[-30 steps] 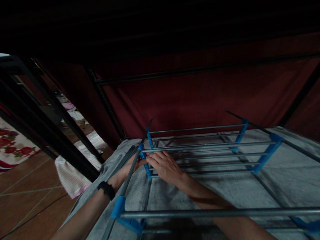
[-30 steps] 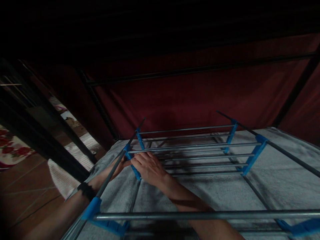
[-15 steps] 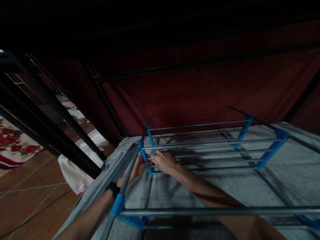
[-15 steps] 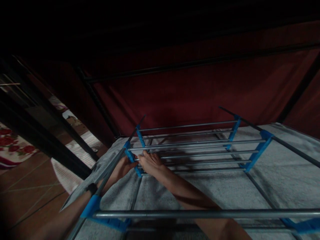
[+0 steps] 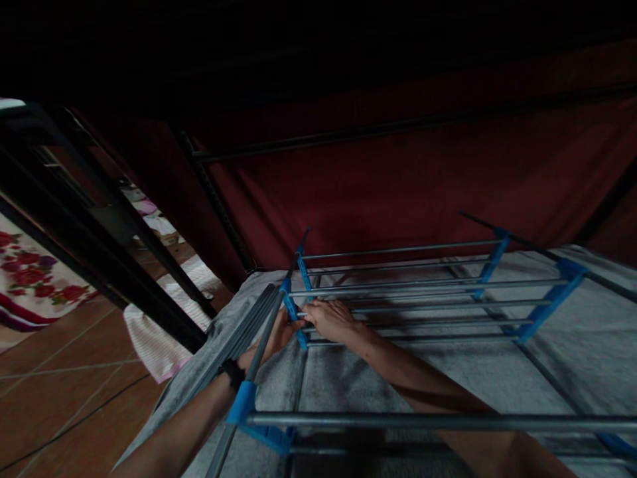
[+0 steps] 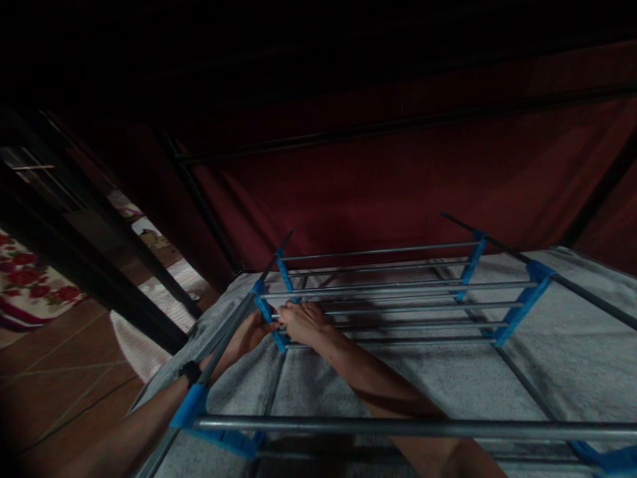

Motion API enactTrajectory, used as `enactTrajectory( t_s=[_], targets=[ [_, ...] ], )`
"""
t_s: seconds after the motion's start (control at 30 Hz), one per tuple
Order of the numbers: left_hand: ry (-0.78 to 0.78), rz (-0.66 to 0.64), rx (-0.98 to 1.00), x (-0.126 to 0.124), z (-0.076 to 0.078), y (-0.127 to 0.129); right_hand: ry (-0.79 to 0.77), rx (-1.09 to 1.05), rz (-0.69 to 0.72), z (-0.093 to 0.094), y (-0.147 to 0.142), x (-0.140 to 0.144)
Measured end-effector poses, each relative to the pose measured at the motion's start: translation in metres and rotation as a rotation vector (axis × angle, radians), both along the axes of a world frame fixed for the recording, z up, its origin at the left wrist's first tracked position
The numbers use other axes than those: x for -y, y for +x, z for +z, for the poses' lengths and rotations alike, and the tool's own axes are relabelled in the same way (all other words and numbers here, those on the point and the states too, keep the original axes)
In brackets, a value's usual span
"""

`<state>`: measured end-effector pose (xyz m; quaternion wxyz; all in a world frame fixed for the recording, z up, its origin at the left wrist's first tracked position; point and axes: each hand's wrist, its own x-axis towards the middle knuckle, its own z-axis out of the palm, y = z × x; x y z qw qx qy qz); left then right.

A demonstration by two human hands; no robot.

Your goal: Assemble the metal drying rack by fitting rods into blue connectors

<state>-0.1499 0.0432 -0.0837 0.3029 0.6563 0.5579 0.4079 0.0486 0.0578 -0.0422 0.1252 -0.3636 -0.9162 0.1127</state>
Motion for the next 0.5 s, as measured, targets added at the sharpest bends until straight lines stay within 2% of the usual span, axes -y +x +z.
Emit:
enactTrajectory(
  t_s=[0.1,0.3,0.5],
  targets=[
    [-0.003,-0.043,0.017,0.0001,0.0004,-0.0012,-0.028,0.000,0.006,0.0014,-0.0001,-0.0021],
    [-0.008,-0.050,0.065,0.0009,0.0009,-0.0008,-0.050,-0.008,0.006,0.0029,-0.0008,-0.0065],
    [0.019,-0.049,-0.017,-0.0007,-0.0036,-0.0091,-0.082,-0.003,0.039,0.0091,0.0011,-0.0087]
  ],
)
